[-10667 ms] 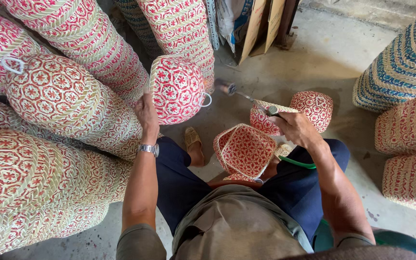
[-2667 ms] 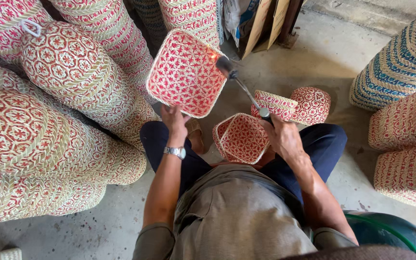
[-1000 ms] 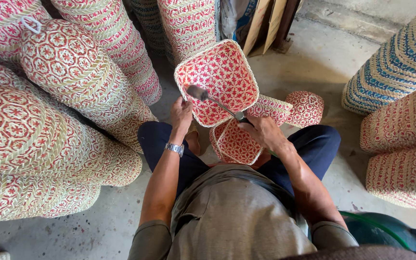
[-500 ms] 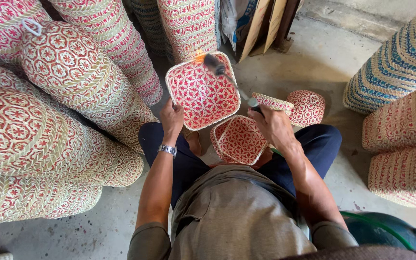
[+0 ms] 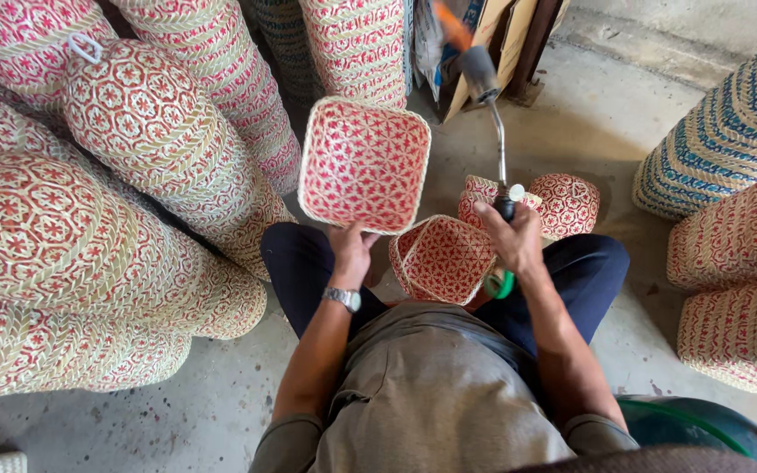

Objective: The person sits on the floor and uses a handheld blowtorch to apply heat to the surface of small woven baskets. They pick up each basket, rotate it to expose different sides to the flame, and then place it back down, repeating the process for several items.

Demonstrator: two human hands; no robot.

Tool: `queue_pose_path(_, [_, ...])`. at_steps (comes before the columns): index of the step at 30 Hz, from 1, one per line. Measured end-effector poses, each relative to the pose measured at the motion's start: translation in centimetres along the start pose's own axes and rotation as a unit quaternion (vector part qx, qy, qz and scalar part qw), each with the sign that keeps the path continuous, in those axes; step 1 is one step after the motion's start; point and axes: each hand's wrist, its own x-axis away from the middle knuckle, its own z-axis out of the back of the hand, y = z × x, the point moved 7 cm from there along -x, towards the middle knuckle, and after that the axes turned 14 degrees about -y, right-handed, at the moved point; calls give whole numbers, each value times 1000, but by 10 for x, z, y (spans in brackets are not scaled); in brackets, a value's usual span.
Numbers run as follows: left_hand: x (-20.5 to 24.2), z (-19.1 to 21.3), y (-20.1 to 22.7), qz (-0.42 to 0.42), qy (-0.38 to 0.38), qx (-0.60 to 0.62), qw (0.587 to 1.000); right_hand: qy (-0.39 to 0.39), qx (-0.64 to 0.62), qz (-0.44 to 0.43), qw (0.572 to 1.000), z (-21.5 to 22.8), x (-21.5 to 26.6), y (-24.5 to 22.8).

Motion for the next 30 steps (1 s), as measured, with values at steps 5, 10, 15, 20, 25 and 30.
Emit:
queue_pose_path(5, [19, -25, -41, 2, -77, 54, 996, 41, -63, 21, 997, -30, -39, 11])
queue_pose_path(10, [29, -36, -62, 55, -116, 42, 991, 59, 43, 15, 997, -36, -63, 26])
queue_pose_path(15, [35, -10, -17, -1, -86, -208, 974, 32, 62, 53, 996, 0, -69, 27])
queue_pose_path(20, [23, 4, 35, 88, -171, -358, 914, -25, 112, 63, 991, 30, -55, 13])
queue_pose_path(25, [16, -3, 23, 168, -212, -303, 914, -73, 146, 62, 985, 19, -48, -6])
queue_pose_path(30, [21, 14, 6, 196, -170, -161, 952, -11, 189, 105, 976, 25, -35, -28])
